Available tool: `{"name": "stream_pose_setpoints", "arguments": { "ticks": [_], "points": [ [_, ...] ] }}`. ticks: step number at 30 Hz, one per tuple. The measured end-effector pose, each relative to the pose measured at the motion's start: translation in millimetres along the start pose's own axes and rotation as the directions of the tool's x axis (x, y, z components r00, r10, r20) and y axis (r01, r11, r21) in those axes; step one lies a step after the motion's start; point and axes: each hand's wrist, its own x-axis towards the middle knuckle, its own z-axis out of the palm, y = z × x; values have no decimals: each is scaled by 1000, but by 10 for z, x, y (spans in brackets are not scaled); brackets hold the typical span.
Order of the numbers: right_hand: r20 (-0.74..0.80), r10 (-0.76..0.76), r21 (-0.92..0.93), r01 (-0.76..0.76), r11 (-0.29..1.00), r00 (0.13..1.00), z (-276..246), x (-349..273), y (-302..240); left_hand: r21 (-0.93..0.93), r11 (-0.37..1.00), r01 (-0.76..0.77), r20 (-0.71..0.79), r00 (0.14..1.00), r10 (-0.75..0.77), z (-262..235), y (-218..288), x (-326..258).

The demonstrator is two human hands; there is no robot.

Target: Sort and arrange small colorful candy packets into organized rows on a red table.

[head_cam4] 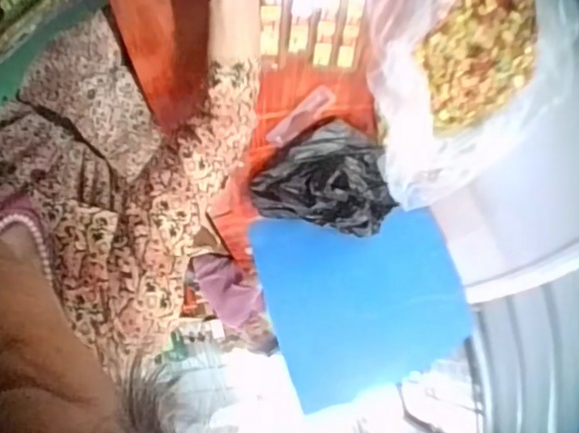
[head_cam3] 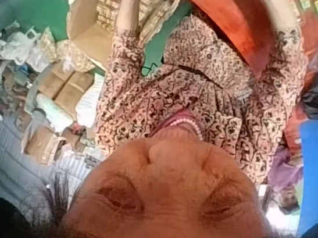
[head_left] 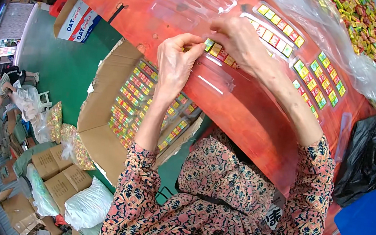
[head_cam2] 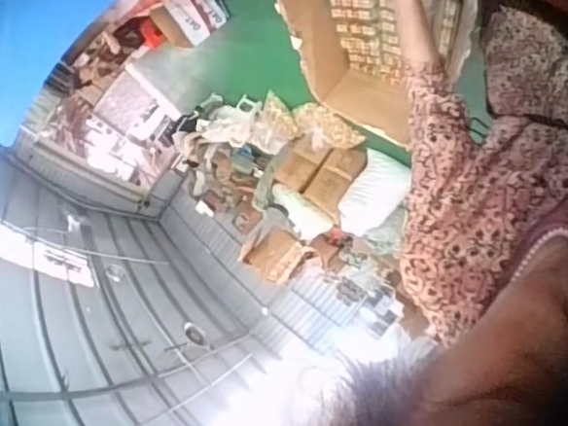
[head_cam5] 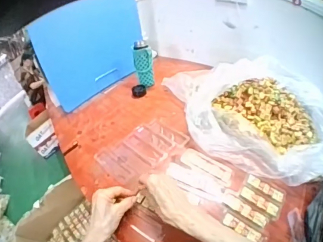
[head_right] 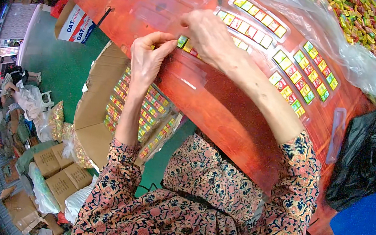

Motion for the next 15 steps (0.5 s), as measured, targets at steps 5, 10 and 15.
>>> {"name": "stream_pose_setpoints", "arguments": {
  "ticks": [5, 10, 15],
  "points": [
    [219, 436, 242, -481, 842, 873, -481, -161, -212, 72, 988, -138, 2, 990, 139, -19, 22, -13],
    [300, 553, 281, -626, 727, 777, -617, -436, -300, 159, 958, -237, 79, 971, 227, 48, 85, -34],
    [303, 561, 326, -637, 699, 771, -599, -492, -312, -53, 990, -133, 146, 979, 139, 117, 172, -78]
  ]
}}
